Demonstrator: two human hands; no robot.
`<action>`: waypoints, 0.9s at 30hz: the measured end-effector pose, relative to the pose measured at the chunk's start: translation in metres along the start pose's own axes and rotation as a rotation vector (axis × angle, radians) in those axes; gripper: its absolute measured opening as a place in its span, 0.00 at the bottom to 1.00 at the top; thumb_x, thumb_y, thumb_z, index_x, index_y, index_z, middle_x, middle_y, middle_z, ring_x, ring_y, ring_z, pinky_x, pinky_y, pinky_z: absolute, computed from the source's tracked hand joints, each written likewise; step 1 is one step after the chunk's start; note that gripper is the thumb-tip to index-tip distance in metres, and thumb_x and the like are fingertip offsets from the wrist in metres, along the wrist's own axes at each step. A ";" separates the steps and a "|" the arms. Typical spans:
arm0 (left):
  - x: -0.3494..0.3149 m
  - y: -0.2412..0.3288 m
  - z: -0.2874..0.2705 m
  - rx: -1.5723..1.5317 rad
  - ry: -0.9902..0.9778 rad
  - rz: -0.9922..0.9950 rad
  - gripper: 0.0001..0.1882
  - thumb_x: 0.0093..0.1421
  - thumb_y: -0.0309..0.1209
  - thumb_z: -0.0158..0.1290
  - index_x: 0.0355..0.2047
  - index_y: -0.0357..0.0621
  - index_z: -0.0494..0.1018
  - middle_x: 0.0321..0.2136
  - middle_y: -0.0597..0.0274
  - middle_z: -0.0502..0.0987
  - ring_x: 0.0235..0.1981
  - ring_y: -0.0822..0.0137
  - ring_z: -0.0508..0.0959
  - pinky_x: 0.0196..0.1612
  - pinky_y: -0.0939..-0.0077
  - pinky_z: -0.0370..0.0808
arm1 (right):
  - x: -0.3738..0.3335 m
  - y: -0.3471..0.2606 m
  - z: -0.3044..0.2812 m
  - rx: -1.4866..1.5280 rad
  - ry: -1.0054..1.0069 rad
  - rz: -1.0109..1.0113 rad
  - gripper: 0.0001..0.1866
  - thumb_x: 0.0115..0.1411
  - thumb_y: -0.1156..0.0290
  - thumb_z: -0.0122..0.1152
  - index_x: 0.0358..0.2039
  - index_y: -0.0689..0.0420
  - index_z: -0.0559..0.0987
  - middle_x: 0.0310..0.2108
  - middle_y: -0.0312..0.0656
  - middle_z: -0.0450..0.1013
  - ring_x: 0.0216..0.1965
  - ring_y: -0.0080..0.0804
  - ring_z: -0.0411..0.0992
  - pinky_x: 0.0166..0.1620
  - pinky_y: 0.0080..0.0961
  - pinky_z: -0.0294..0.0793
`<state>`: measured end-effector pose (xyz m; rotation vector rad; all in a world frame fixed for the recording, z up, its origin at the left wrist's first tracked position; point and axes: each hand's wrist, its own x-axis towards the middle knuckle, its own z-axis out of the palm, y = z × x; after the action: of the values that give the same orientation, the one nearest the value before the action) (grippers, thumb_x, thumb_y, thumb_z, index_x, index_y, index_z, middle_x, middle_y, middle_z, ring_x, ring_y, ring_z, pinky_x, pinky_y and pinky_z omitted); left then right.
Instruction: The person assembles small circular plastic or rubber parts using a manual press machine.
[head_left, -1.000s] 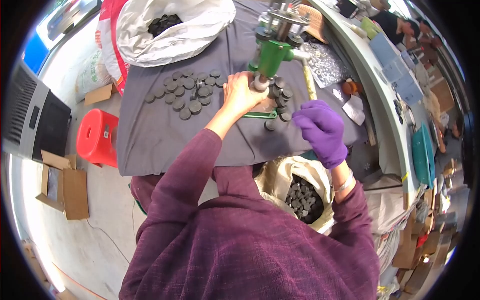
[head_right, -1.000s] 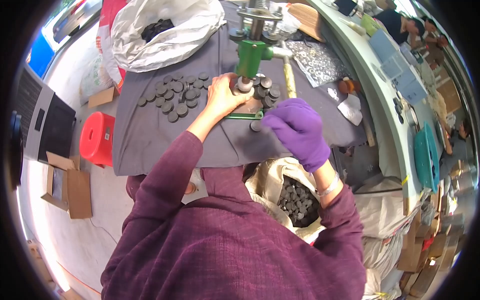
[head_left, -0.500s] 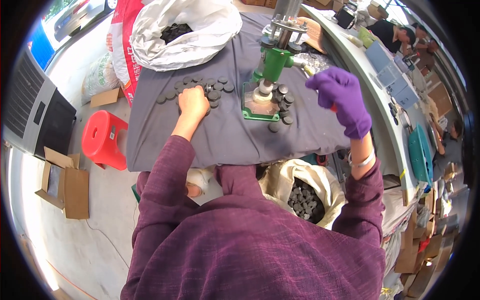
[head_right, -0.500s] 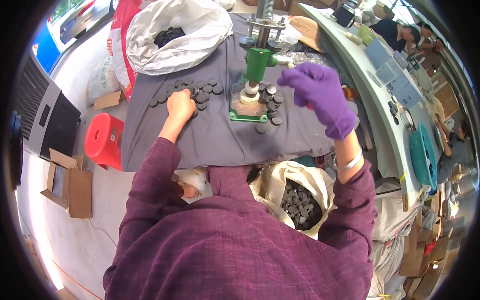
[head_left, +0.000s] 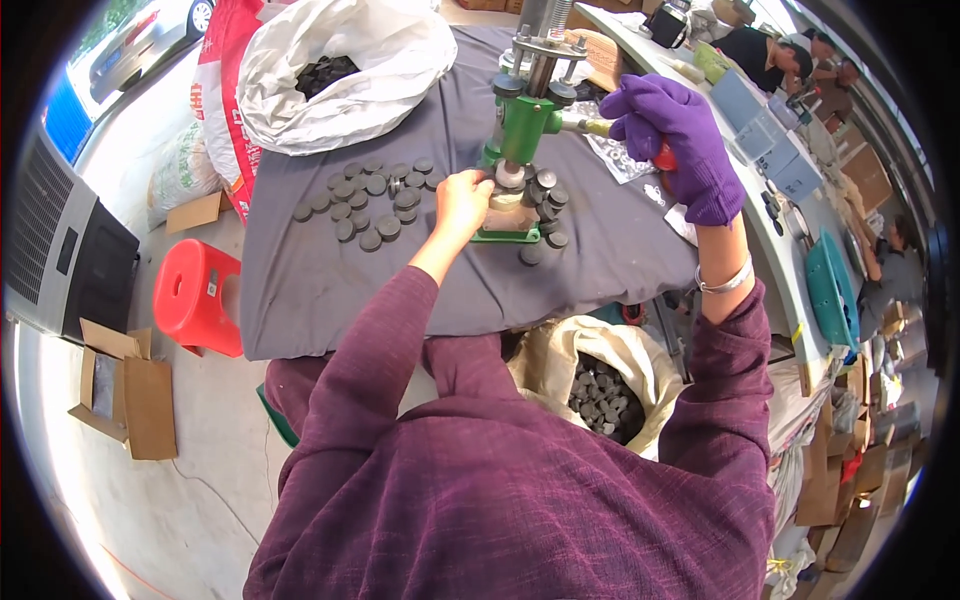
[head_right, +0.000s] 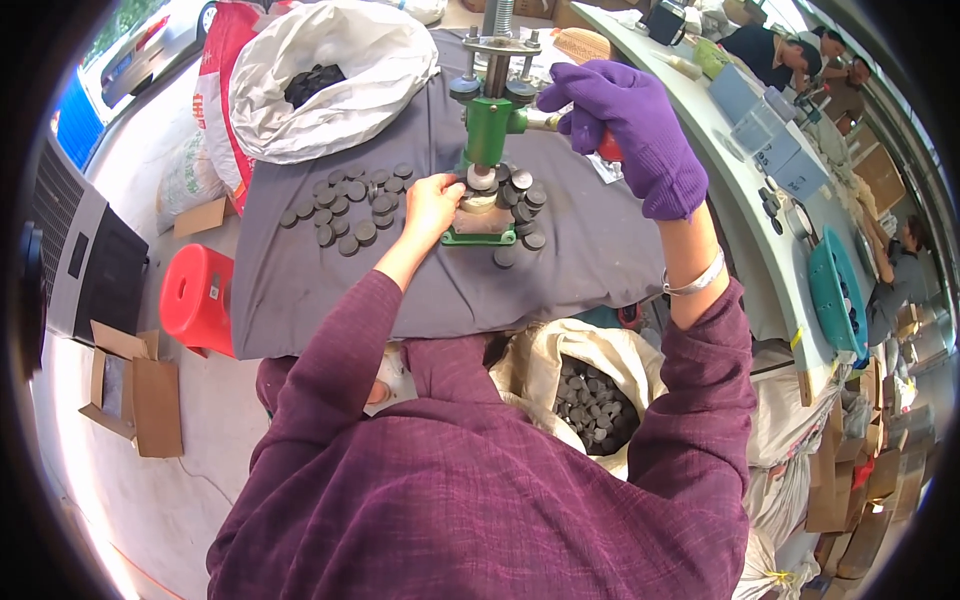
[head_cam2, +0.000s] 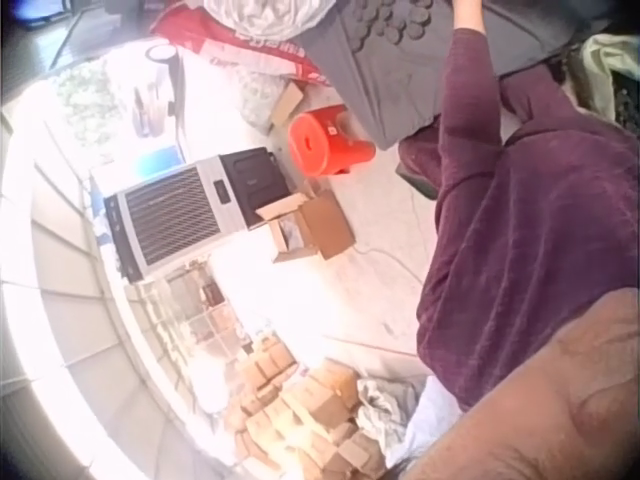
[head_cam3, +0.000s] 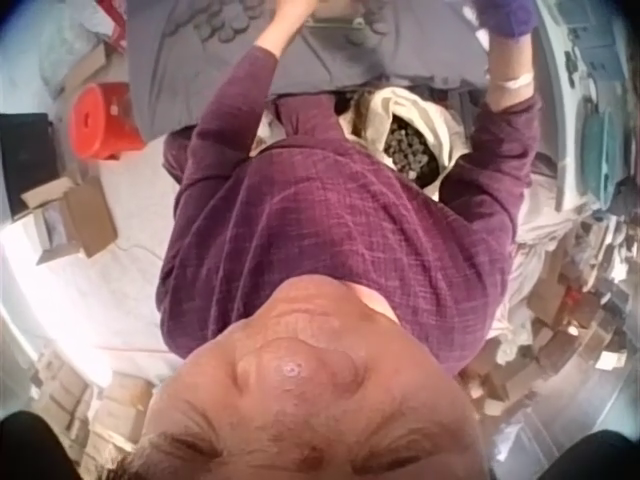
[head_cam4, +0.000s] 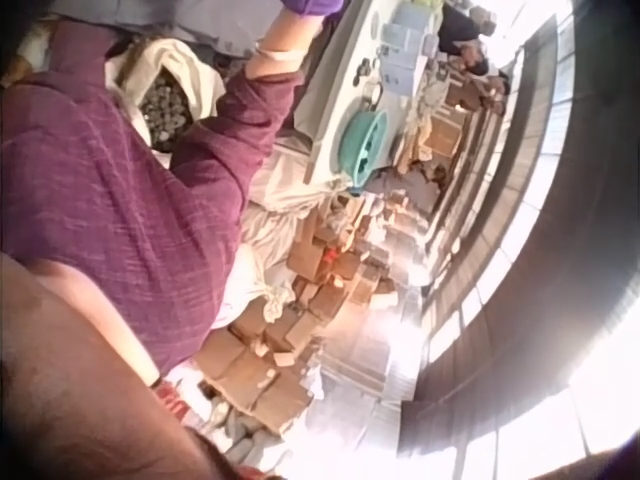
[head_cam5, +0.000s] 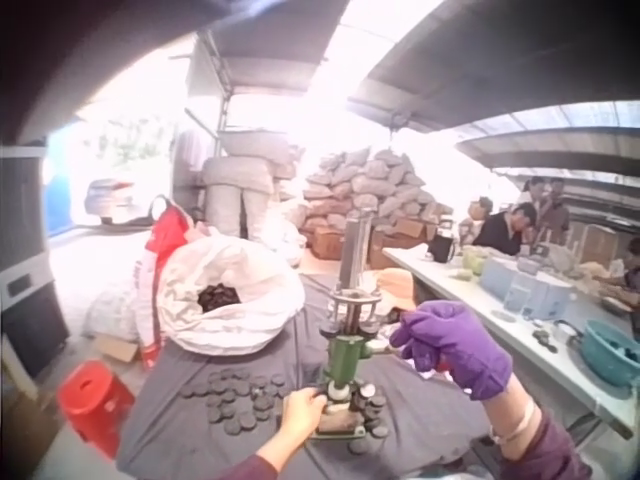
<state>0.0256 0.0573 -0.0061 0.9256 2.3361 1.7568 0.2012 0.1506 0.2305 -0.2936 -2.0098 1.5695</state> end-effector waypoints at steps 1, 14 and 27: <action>-0.001 0.002 0.003 -0.001 -0.002 0.001 0.14 0.55 0.31 0.56 0.38 0.33 0.77 0.26 0.54 0.80 0.25 0.69 0.79 0.35 0.73 0.76 | -0.001 0.000 -0.001 -0.001 0.002 0.000 0.13 0.63 0.71 0.51 0.35 0.68 0.78 0.16 0.37 0.70 0.15 0.20 0.64 0.33 0.24 0.73; -0.012 0.006 0.002 0.098 -0.073 0.250 0.35 0.46 0.32 0.60 0.57 0.42 0.65 0.41 0.55 0.77 0.47 0.58 0.73 0.52 0.67 0.70 | 0.000 0.008 -0.012 0.009 -0.090 -0.054 0.13 0.63 0.70 0.50 0.34 0.69 0.78 0.15 0.36 0.69 0.15 0.19 0.63 0.32 0.23 0.72; -0.006 0.010 0.018 0.088 0.023 0.178 0.37 0.44 0.34 0.65 0.55 0.41 0.65 0.37 0.56 0.78 0.42 0.53 0.74 0.46 0.60 0.71 | -0.040 0.034 -0.002 -0.105 -0.085 0.090 0.10 0.59 0.68 0.60 0.31 0.62 0.81 0.27 0.37 0.78 0.16 0.15 0.65 0.23 0.13 0.66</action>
<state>0.0415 0.0712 -0.0052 1.1672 2.4315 1.7454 0.2288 0.1421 0.1866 -0.3686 -2.1767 1.5564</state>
